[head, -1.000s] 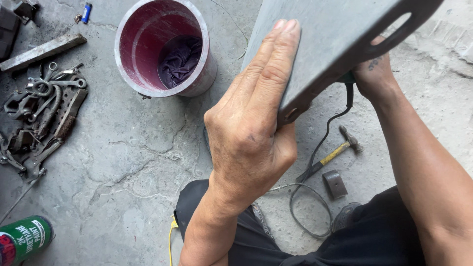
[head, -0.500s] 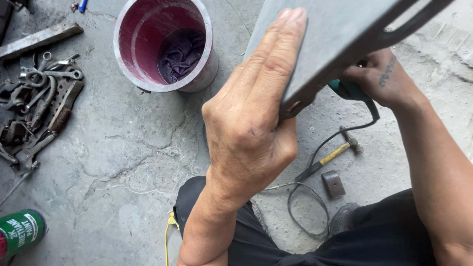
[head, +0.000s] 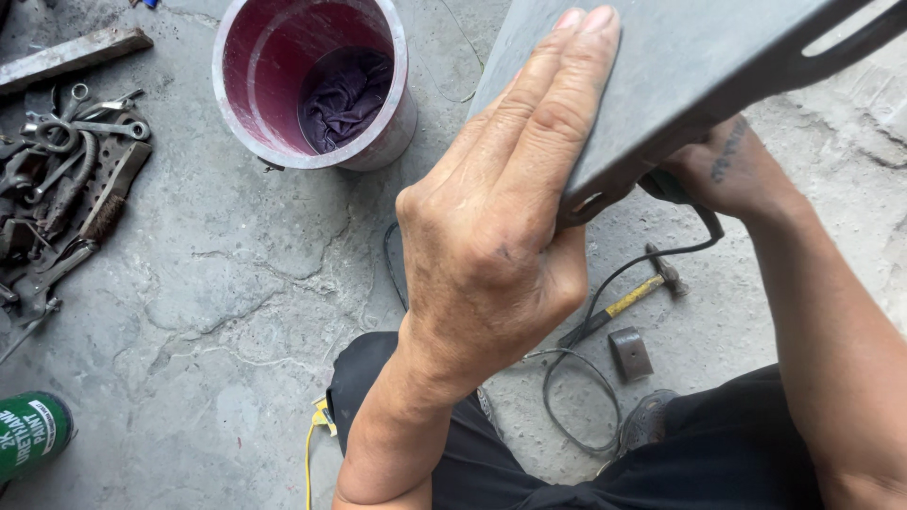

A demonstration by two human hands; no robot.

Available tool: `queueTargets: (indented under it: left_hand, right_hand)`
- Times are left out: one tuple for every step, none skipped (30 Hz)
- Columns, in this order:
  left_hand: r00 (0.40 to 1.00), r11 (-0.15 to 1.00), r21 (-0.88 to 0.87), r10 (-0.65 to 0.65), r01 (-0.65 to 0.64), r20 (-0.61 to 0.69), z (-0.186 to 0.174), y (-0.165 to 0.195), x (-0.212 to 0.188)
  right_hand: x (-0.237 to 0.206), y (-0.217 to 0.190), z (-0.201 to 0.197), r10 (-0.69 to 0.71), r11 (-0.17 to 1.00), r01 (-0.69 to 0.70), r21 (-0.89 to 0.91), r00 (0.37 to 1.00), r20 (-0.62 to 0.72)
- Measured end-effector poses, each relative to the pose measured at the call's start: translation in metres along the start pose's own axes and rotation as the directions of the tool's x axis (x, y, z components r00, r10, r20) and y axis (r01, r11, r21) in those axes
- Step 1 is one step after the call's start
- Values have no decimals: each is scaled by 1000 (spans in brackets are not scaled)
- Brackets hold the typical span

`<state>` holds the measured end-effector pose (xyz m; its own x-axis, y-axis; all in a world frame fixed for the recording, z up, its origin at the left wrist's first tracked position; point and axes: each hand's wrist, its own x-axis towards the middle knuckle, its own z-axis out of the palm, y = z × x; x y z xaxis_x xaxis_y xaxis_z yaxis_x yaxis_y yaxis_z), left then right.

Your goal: The person sits on the workshop floor with a plastic bumper cover across their lap. They bend and press the panel by hand, use a heat gun to warm the plastic, then flex and press the edges to reshape the deformed bumper cover.

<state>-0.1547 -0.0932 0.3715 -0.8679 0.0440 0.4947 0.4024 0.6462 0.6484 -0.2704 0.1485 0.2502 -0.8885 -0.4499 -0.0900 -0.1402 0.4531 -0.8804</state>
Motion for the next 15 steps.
queueTargets:
  left_hand:
    - [1000,1000,4,3,-3,2,1,-1,-1]
    - [1000,1000,8,6,-6,4,1,-3,-1]
    - [1000,1000,3,6,-6,7,2,-4,-2]
    - [1000,1000,-2,5,-5,10,2,-5,-3]
    - [1000,1000,-6,4,-4,13,2,-5,-4]
    - [1000,1000,-10,5,-5,13,2,-6,-4]
    - [1000,1000,-12,1,0,9,1,-5,-4]
    - [1000,1000,-15,-3,4,5,1,-5,-4]
    - [1000,1000,-16,-13,13,-2,0,-3,-3]
    - [1000,1000,-11,-18,18,-2,0,-2,-2]
    - [1000,1000,-7,-24,24,-3,-1,0,-1]
    - [1000,1000,1,-25,25,3,-3,1,0]
    - [1000,1000,8,-26,26,9,-4,2,2]
    - [1000,1000,15,-27,27,15,-5,4,3]
    - [999,999,16,-30,30,19,-5,4,5]
  right_hand:
    - [-1,-1,-2,-30,999,29,22,999,31]
    - [-2,-3,-5,-18,1000,17,15,998,66]
    - [-3,-5,-7,-4,1000,4,6,995,100]
    - [-5,-8,-8,11,1000,-11,-1,991,136]
    - [-7,-11,-8,42,999,-39,-20,989,144]
    - [-9,-14,-8,70,997,-65,-41,986,152]
    - [-11,-17,-9,99,994,-90,-61,982,159]
    - [-12,-19,-9,186,981,-175,-80,971,152]
    - [-13,-21,-9,270,961,-258,-98,952,144]
    - [-14,-21,-8,352,934,-339,-114,926,134]
    - [-13,-21,-6,325,942,-313,-123,940,102]
    - [-12,-20,-4,298,949,-288,-133,952,68]
    - [-12,-18,-2,272,954,-264,-143,962,34]
    - [-11,-16,-1,245,963,-240,-119,969,28]
    - [-10,-15,-1,218,972,-215,-96,976,22]
